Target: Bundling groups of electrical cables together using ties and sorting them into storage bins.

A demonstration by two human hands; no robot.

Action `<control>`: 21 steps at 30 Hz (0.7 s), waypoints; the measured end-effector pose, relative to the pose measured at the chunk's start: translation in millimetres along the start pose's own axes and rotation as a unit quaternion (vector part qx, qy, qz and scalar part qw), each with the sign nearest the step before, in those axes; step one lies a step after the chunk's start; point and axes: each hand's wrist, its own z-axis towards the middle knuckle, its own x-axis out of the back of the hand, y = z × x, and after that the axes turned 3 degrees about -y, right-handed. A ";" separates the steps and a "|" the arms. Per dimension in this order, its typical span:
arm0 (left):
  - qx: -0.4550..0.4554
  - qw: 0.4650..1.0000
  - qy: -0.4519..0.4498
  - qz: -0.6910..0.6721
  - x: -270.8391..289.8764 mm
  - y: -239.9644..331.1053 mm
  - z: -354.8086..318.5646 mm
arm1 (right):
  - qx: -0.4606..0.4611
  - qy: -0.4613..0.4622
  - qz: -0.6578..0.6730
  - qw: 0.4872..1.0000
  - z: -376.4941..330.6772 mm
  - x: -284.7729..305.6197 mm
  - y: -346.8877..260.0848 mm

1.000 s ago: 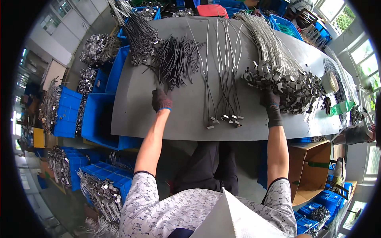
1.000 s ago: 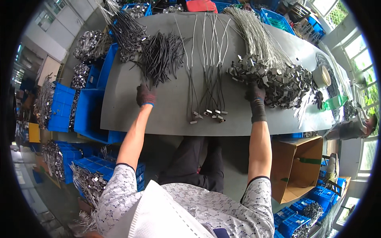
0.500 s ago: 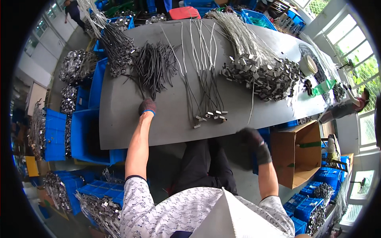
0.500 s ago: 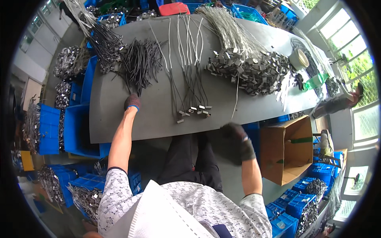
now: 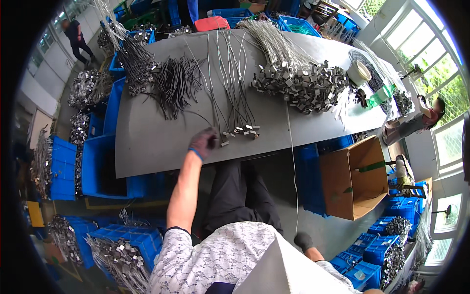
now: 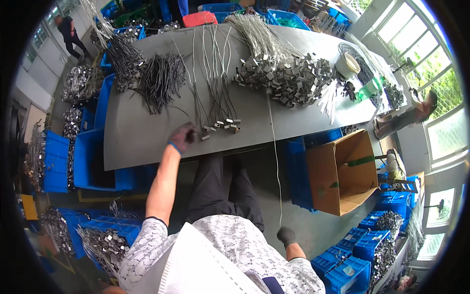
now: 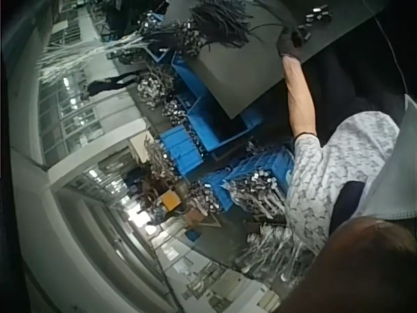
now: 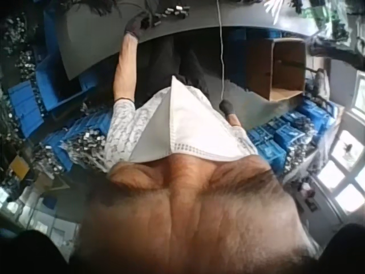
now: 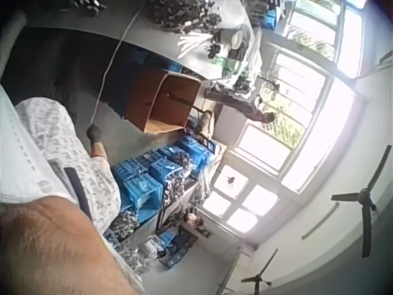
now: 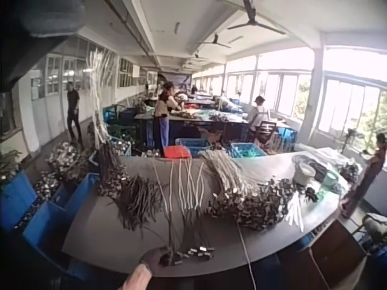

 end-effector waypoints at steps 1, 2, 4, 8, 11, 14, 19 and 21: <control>-0.011 0.998 -0.068 0.003 -26.2 -14.0 2.0 | 0.021 -0.020 0.019 0.999 -5.8 -26.4 24.6; -0.097 0.987 -0.095 0.085 -53.1 -34.5 5.1 | 0.027 -0.050 0.023 0.998 -12.4 -52.1 42.0; -0.278 0.910 -0.157 0.264 -103.4 -83.9 15.0 | 0.011 0.006 0.068 0.998 -18.6 -97.8 52.8; 0.077 0.988 -0.054 0.122 -184.7 -194.9 33.7 | 0.321 0.428 0.268 0.801 -17.3 -155.8 32.4; 0.175 0.984 0.029 0.012 -203.4 -246.7 28.2 | 0.015 0.056 0.177 0.982 -20.1 -163.3 16.5; 0.076 0.995 0.066 -0.020 -228.8 -262.2 5.5 | 0.034 0.013 0.158 0.987 -41.9 -153.7 19.7; -0.301 0.933 0.089 0.176 -268.8 -152.8 18.3 | 0.073 -0.083 0.117 0.987 -70.1 -144.4 29.5; -0.307 0.947 0.054 0.080 -277.0 -94.0 31.2 | 0.047 -0.040 0.107 0.992 -60.8 -142.1 33.5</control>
